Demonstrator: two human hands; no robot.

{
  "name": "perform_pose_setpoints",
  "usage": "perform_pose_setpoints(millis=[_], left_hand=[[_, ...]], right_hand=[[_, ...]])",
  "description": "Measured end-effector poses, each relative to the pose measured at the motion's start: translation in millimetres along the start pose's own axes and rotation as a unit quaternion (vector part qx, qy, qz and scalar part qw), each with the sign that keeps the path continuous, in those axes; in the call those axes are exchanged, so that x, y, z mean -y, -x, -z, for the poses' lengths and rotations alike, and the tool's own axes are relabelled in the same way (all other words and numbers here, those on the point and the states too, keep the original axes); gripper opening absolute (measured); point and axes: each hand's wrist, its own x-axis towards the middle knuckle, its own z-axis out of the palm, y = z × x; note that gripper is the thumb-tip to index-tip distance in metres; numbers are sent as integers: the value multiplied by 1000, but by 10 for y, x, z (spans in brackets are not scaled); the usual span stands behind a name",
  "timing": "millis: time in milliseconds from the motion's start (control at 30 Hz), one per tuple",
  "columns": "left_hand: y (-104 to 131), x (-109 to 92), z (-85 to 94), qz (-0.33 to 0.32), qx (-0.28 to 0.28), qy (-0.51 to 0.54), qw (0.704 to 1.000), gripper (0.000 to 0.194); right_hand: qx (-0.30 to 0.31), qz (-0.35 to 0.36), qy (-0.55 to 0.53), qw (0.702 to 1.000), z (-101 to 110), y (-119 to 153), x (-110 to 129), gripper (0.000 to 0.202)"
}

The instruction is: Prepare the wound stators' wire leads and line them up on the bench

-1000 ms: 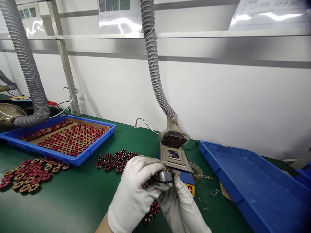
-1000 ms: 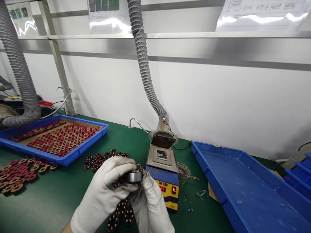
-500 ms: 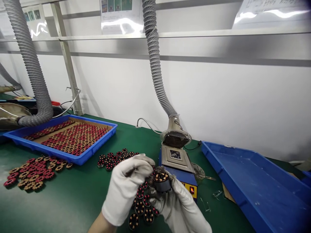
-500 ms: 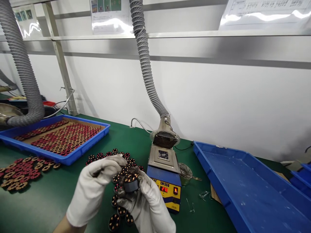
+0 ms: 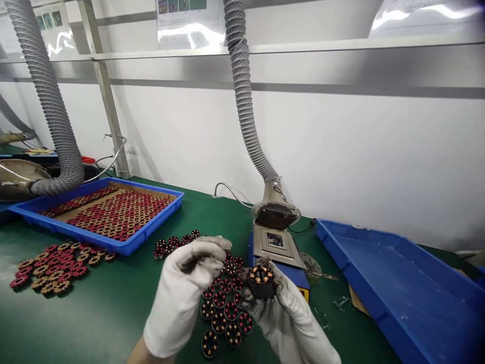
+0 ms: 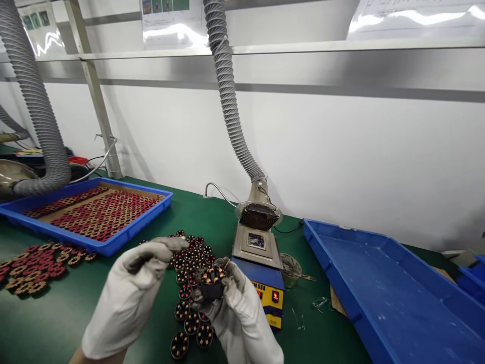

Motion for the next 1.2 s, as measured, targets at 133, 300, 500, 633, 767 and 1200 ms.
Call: perform_pose_setpoints(millis=[133, 300, 500, 633, 767, 1200], left_hand=[[-34, -61, -60, 79, 89, -74, 990, 28], [30, -73, -182, -41, 106, -144, 983, 24], [134, -32, -116, -112, 29, -127, 985, 14], [79, -85, -149, 9, 26, -44, 999, 17], [74, -72, -289, 178, 167, 97, 965, 37], [-10, 30, -320, 179, 7, 97, 979, 23]], right_hand=[[29, 9, -1, 1000, -42, -5, 20, 35], [-16, 111, 60, 992, -64, -55, 10, 37], [-146, 247, 120, 950, -256, 38, -40, 41], [-203, 399, 174, 877, -321, 69, -138, 40], [-161, 508, 283, 797, -231, 65, -294, 36], [-164, 430, 243, 854, -70, 51, -300, 45]])
